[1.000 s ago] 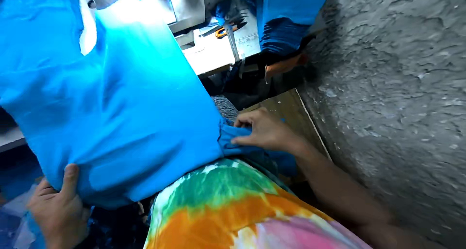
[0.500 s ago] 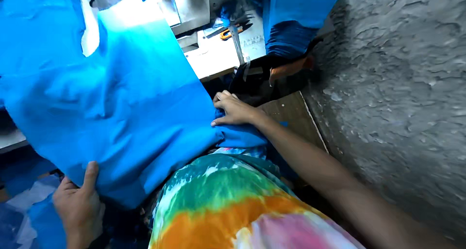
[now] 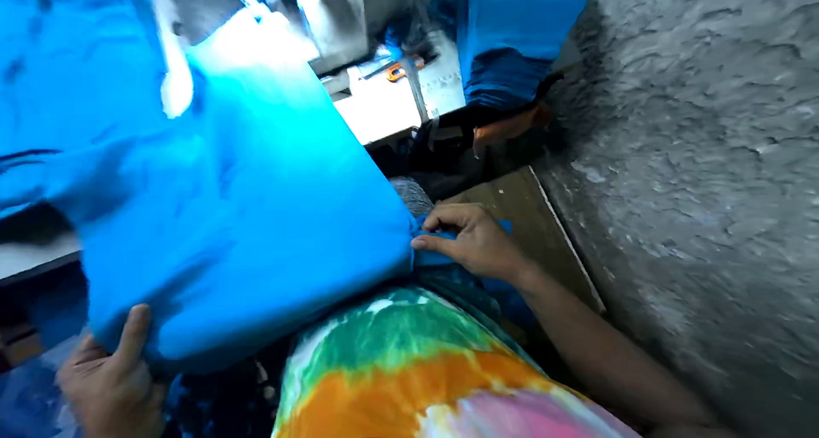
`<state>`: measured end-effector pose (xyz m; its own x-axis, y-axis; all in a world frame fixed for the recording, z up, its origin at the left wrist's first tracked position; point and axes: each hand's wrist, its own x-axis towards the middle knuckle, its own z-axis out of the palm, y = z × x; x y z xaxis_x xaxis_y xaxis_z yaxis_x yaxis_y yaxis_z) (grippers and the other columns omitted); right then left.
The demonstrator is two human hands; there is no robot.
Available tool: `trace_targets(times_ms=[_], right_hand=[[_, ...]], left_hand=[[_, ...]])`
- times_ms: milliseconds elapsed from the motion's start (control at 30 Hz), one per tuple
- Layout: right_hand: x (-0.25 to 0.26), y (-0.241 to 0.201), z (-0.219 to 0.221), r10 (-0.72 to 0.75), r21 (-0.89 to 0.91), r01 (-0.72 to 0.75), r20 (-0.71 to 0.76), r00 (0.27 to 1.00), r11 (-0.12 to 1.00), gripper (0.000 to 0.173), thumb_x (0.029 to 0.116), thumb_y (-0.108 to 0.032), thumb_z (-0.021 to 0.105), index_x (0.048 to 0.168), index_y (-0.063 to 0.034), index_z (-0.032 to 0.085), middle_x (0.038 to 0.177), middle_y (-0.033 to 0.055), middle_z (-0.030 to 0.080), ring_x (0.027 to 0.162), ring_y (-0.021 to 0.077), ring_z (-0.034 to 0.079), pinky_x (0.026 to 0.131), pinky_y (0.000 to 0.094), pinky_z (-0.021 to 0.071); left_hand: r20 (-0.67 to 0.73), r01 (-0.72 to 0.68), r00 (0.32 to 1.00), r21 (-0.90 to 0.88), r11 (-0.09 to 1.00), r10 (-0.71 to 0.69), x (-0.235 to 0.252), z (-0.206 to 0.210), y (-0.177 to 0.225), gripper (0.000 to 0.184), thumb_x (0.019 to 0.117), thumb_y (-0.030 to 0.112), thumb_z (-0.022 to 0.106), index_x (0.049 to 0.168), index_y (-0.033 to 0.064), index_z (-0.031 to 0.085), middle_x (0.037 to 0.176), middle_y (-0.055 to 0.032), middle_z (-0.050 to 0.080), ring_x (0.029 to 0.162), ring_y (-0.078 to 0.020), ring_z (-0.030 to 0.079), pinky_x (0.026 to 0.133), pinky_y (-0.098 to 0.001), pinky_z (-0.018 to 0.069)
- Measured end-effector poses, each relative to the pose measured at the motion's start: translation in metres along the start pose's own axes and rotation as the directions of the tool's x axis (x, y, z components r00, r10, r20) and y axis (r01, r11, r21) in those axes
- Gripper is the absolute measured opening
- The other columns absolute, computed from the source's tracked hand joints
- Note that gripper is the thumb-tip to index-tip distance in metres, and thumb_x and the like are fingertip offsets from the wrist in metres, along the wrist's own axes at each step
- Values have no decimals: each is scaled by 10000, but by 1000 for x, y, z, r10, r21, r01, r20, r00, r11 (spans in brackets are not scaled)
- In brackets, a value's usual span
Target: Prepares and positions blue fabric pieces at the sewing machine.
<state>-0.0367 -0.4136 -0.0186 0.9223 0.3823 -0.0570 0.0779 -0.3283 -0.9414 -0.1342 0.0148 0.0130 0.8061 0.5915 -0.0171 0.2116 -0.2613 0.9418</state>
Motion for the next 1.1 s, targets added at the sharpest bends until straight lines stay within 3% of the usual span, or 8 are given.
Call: trace_targets(times_ms=[133,200,333,467,600,733,900,1100], right_hand=[[36,-16,10,-395,-87,421,220,892,903,284,1027,-304,635,898,-79,753,835,-11,684,835,32,625,765,204,517],[28,-29,26,-466,2,482,263,845,876,281,1035,-256,630,889,-40,737,814,30,660,826,72,610,758,217,500],[-3,-14,64,-308,99,294,171,936,951,294,982,-286,707,826,-38,712,763,17,660,718,23,604,655,177,501],[-22,-23,57,26,208,-67,195,980,976,239,946,-315,747,960,-77,735,809,-70,666,695,-36,592,648,149,519],[-24,-25,51,-59,86,52,85,995,995,239,971,-318,715,907,-94,769,820,-66,696,731,-39,599,666,151,500],[-28,-21,48,-124,-52,122,-42,991,991,202,900,-333,793,829,-144,783,782,-72,714,723,-9,635,647,189,529],[-37,-26,48,-11,-59,2,-151,988,998,219,818,-351,867,876,-156,785,732,-84,706,588,-29,595,533,152,503],[-38,-35,39,-31,-30,27,-144,989,999,173,875,-304,823,892,-135,787,765,-76,730,642,-34,639,574,141,537]], left_hand=[[-45,-134,990,53,990,137,33,-31,20,185,969,221,695,1099,91,679,935,82,725,845,-34,707,794,-264,617],[-109,-148,982,59,987,153,41,-72,11,277,984,309,690,1182,117,661,1008,71,716,902,-50,702,846,-288,605],[-89,-92,989,220,971,114,30,-94,-7,247,953,283,714,1092,82,680,906,76,712,798,-14,694,761,-257,612],[-14,1,1000,225,974,2,13,-87,-17,214,982,272,672,1105,96,673,889,95,698,778,10,679,736,-227,602],[48,25,998,54,998,-28,12,-74,-26,97,987,175,652,1079,146,656,916,122,702,831,10,681,784,-217,594],[105,26,994,-210,977,-4,4,-57,-34,143,1038,164,567,1174,179,610,1072,81,713,1005,-64,694,924,-305,588],[95,21,996,-194,981,-2,-9,-42,-33,253,1059,104,504,1304,152,545,1178,55,687,1078,-85,678,963,-320,575],[96,25,995,-298,954,4,-12,-52,-25,173,1020,243,620,1190,216,636,1067,83,725,993,-59,701,888,-272,595]])
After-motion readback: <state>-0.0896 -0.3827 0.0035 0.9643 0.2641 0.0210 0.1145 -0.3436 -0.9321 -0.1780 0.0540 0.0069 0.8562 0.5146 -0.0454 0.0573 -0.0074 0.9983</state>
